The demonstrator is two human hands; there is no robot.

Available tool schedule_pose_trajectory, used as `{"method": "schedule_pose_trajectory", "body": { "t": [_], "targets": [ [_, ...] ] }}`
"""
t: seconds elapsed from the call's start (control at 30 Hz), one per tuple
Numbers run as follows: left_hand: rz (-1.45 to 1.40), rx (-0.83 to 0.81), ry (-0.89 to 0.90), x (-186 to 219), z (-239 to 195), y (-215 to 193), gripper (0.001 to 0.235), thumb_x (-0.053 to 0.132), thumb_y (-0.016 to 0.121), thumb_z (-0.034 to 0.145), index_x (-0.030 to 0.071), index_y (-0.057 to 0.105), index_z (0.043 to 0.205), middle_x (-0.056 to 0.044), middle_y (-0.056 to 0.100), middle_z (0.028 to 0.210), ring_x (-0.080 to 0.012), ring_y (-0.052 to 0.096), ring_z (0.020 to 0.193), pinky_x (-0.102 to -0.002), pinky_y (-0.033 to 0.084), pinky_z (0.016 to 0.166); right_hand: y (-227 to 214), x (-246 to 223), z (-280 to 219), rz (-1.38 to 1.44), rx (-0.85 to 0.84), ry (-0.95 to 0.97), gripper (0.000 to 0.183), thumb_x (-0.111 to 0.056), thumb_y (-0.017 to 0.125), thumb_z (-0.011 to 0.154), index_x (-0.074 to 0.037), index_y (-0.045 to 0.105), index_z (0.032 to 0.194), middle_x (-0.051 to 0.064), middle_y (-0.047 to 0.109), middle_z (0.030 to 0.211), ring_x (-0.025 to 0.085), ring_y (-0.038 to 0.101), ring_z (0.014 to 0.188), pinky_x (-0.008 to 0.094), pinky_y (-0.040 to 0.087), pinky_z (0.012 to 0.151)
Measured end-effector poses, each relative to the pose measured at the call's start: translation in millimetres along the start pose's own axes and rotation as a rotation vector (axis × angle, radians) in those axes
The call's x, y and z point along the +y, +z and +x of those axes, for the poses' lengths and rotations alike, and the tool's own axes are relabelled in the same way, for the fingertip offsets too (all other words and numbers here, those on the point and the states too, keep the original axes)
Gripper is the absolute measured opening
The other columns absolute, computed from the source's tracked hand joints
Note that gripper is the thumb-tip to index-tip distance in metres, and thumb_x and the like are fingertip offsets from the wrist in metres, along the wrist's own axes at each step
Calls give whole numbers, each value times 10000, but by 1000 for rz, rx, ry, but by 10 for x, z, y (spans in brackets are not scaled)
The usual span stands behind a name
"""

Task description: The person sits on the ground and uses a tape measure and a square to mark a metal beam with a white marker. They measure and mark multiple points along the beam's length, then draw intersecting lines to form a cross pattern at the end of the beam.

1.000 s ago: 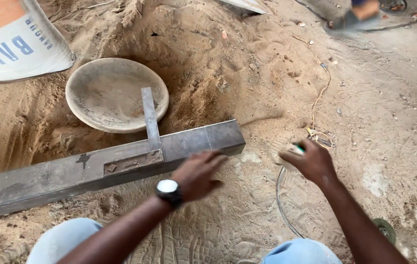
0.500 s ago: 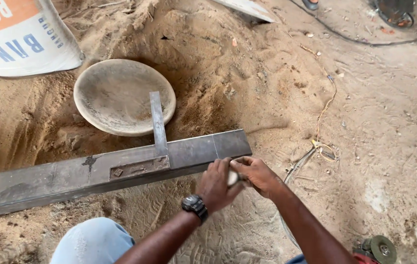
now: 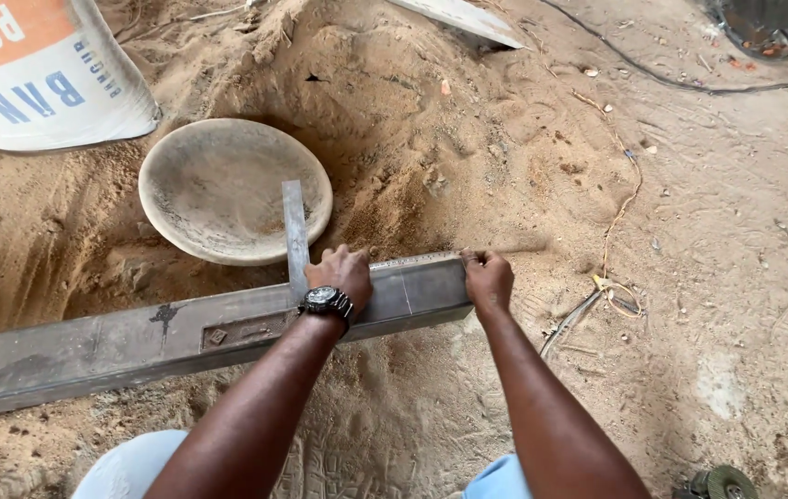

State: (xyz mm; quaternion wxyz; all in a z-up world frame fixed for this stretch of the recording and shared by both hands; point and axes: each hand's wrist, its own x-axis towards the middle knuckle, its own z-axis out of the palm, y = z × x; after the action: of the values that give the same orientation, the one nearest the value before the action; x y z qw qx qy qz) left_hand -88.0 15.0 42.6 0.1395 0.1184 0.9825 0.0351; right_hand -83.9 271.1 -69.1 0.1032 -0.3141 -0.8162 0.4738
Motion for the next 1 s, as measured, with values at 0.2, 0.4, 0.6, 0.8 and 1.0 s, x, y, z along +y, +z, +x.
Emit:
{"method": "schedule_pose_trajectory", "body": {
  "t": [0.2,0.4,0.6,0.8,1.0],
  "targets": [
    [-30,11,-68,-81,35,94,323,217,525,1008,178,579,1324,-92,578,1226,-270,553,1171,-626,492,946,-8,-38,-80,97,-49,-49,280,-320,714,956,-47,778,961,70,766,822,135,653,635,312,540,561],
    [-12,15,-75,-92,26,137,315,223,516,1036,149,604,1329,-107,609,1229,-256,584,1158,-625,485,981,-105,-57,-78,51,-144,-123,286,-327,669,988,-59,767,985,83,760,827,178,682,661,336,559,586],
    [-46,80,-87,-80,-31,127,278,201,556,999,144,648,1255,-81,627,1230,-261,586,1191,-623,482,994,-73,9,0,-74,-90,-341,299,-331,662,984,-53,769,1009,88,772,850,181,720,710,364,570,648],
    [-34,54,-80,-124,88,267,260,196,599,1012,111,658,1251,-110,650,1196,-269,631,1121,-590,532,943,-37,16,-4,-78,-116,-256,312,-339,625,1013,-56,754,1042,91,760,858,196,705,685,369,586,625],
    [-47,72,-94,-95,42,210,254,201,620,988,119,674,1223,-94,644,1208,-270,621,1137,-582,536,934,17,159,183,-206,-141,-282,312,-324,619,1035,-55,739,1139,101,764,937,174,707,741,336,579,660]
  ]
}}
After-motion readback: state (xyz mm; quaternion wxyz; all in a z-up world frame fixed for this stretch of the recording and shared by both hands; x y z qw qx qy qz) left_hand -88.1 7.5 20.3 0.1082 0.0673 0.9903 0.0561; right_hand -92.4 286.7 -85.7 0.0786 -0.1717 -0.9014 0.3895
